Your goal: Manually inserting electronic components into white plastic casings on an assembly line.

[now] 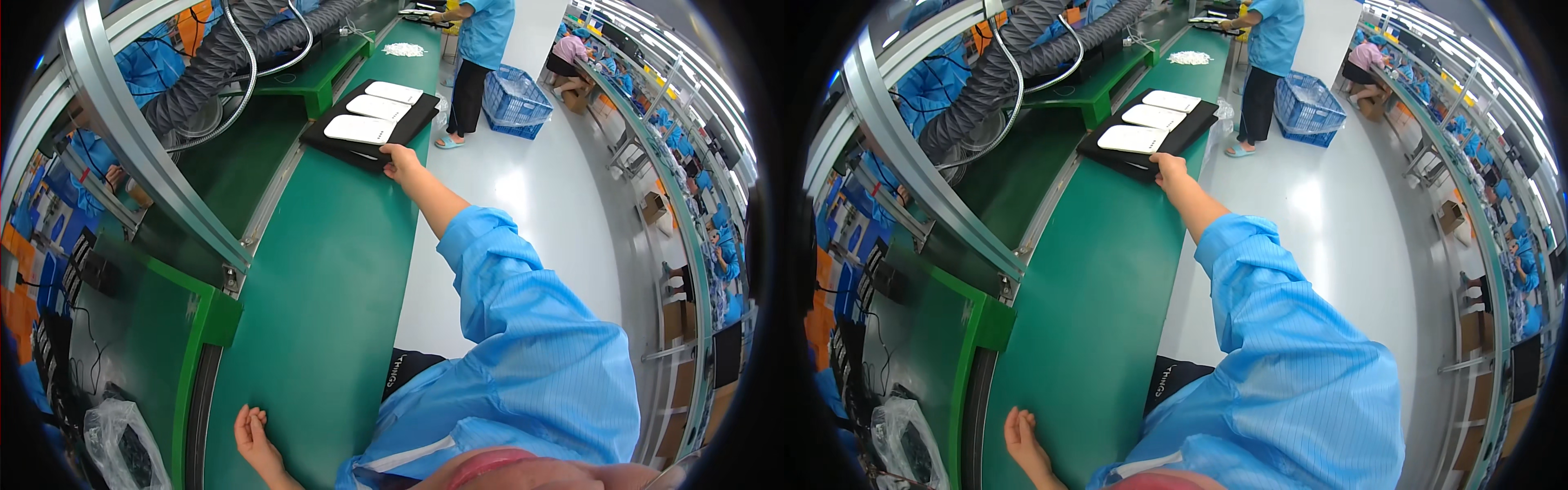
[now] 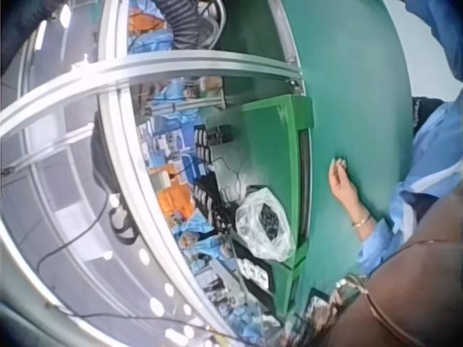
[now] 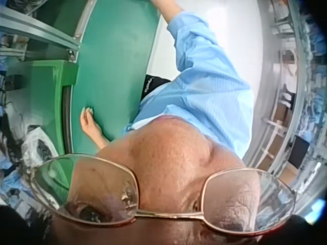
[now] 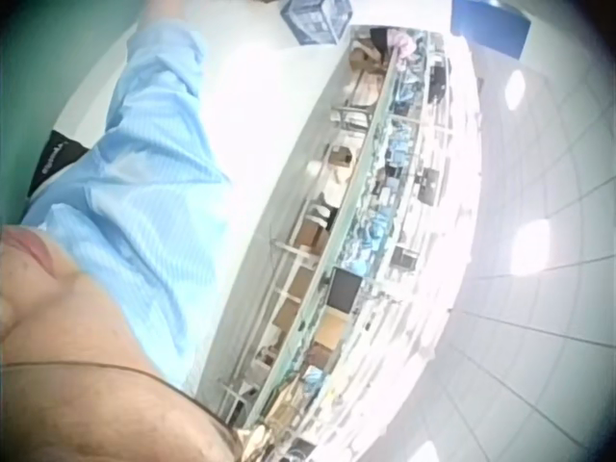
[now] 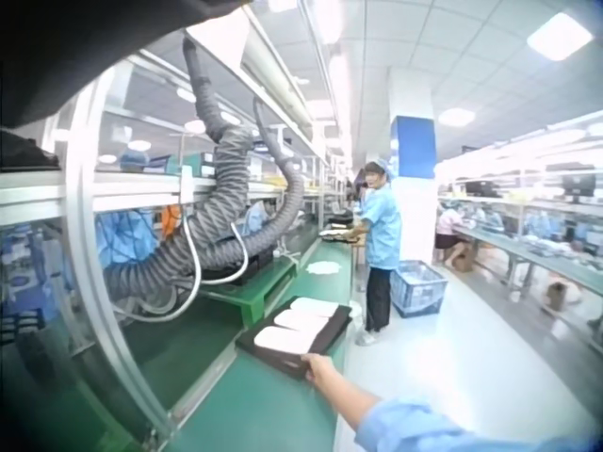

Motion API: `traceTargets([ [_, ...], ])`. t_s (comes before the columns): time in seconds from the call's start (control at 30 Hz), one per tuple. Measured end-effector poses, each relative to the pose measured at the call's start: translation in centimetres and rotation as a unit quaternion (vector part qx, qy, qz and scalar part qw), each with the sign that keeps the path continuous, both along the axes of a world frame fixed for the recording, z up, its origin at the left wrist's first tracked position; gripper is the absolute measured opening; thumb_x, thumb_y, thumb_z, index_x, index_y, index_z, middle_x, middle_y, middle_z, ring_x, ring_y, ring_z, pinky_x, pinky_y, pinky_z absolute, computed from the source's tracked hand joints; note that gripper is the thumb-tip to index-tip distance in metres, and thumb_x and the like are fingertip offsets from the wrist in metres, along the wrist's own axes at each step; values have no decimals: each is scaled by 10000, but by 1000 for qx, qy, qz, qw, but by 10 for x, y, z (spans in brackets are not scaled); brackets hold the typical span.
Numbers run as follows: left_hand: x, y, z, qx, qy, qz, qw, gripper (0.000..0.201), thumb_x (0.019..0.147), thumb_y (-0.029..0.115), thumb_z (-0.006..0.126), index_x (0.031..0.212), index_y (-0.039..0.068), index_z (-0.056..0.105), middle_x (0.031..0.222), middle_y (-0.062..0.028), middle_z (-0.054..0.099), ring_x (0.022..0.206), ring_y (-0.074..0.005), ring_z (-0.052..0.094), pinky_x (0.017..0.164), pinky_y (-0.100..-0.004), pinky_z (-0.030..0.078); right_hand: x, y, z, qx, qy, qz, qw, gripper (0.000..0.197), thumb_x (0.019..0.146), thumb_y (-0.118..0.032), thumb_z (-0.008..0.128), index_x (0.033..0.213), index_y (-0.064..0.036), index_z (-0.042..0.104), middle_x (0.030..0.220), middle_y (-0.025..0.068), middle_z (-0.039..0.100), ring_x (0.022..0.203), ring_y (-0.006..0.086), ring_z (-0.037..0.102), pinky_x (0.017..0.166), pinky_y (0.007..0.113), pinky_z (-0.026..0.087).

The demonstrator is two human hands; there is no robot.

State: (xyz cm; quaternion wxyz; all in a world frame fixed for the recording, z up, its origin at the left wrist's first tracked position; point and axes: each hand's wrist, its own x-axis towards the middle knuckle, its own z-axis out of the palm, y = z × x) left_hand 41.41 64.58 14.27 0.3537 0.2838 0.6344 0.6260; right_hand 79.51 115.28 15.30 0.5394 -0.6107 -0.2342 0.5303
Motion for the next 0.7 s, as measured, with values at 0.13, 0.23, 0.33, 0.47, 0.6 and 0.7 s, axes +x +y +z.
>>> traceTargets([
  [0.13,3,1,4,6,5,11,1000,259,915,36,499,1164,-23,533,994,-87,603,878,-133,577,816,-255,478,-2,-18,6,14,56,-3,998,451,685,-128,682,1080,-7,501,926,145,543,770,284,558,695,468,512],
  [0.23,1,0,0,22,8,0,1000,260,917,38,497,1168,-21,531,993,-86,602,881,-132,574,817,-253,476,16,-45,10,49,78,42,995,386,730,-151,634,1065,-4,510,943,140,549,804,282,573,712,436,521],
  [0.33,3,0,7,14,7,1,1000,261,919,42,496,1170,-19,529,997,-83,600,885,-129,571,818,-252,472,49,-82,15,62,61,68,994,359,761,-192,606,1061,-18,514,970,137,556,835,264,577,732,388,515],
  [0.47,2,0,6,14,-2,2,1000,261,921,48,496,1171,-17,530,1000,-80,598,889,-126,568,818,-250,469,109,-115,9,90,74,5,993,333,769,-231,611,1044,-62,530,944,111,548,818,235,537,730,340,457],
  [0.6,3,1,7,15,1,3,1000,261,923,55,498,1172,-16,530,1004,-78,596,890,-123,567,821,-249,468,123,-134,-9,145,177,-79,970,268,789,-192,589,1013,-58,528,953,94,531,842,229,525,780,369,440],
  [0.7,5,2,8,12,8,4,1000,261,923,57,499,1171,-17,530,1003,-78,596,890,-123,566,824,-249,467,121,-147,-29,194,249,-117,942,242,792,-137,573,1004,-36,515,992,110,541,904,239,533,846,393,443],
])
